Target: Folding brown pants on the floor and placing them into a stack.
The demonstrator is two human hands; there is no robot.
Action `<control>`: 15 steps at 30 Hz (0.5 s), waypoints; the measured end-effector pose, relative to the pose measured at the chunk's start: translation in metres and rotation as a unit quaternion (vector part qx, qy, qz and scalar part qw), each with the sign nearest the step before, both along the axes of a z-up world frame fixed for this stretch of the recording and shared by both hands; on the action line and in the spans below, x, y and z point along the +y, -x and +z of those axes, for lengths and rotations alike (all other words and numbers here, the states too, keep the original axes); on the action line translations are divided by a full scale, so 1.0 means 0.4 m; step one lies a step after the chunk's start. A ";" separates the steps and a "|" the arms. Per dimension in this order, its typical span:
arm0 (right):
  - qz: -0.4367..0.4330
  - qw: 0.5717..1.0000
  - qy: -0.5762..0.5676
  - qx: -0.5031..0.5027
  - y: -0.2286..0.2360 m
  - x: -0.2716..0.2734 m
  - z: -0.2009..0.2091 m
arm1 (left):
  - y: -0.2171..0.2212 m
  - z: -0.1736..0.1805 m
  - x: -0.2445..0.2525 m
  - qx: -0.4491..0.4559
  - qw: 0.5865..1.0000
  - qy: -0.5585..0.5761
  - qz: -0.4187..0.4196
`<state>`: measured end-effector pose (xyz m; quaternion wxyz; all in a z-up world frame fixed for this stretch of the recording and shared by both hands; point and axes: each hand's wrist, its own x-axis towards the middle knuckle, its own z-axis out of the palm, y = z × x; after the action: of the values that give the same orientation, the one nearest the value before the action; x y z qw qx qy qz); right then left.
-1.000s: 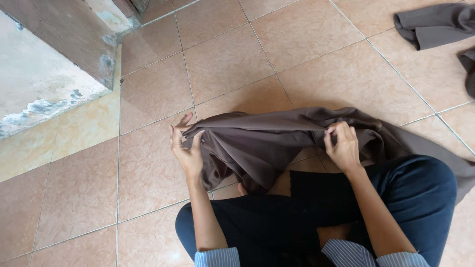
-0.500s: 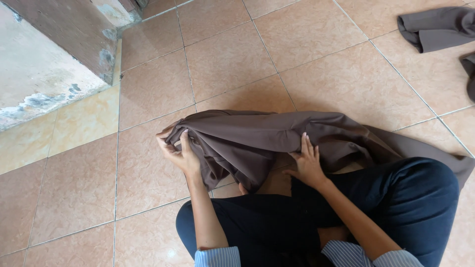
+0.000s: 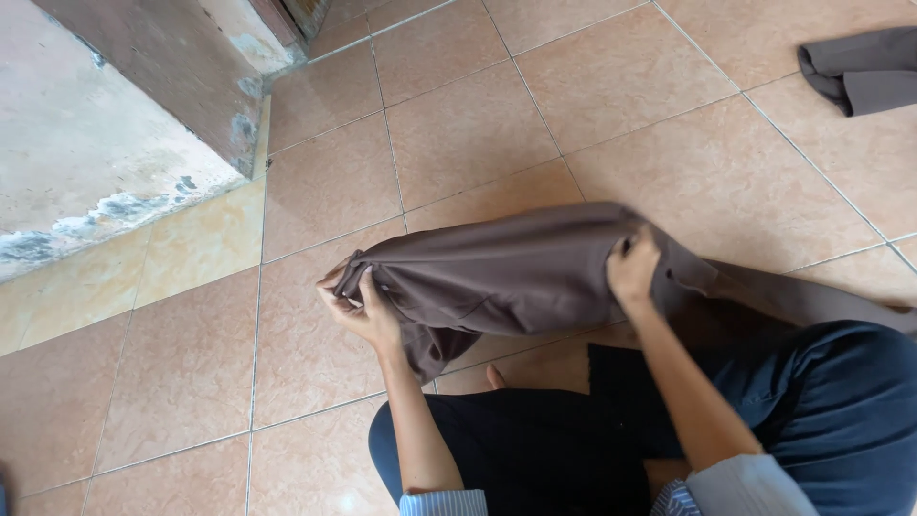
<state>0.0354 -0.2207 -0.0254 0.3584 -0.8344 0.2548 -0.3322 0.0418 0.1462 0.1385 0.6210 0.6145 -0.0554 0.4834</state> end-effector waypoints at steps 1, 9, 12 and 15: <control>-0.036 0.996 0.045 -0.062 -0.023 -0.068 0.101 | 0.013 0.031 -0.021 0.001 1.000 -0.004 -0.013; 0.138 0.859 0.408 -0.276 0.192 -0.222 0.780 | 0.043 0.071 -0.033 0.038 0.995 -0.007 -0.095; 0.167 0.858 0.485 -0.022 0.160 -0.377 0.673 | 0.041 0.061 -0.010 0.056 0.995 -0.011 -0.077; 0.277 0.847 0.368 0.266 0.155 -0.401 0.585 | 0.017 0.024 -0.003 0.094 0.993 -0.027 -0.064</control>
<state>-0.0265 -0.3813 0.2087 0.0208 -0.9974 -0.0421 -0.0538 0.0351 0.1451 0.1481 0.6367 0.6687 -0.0492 0.3809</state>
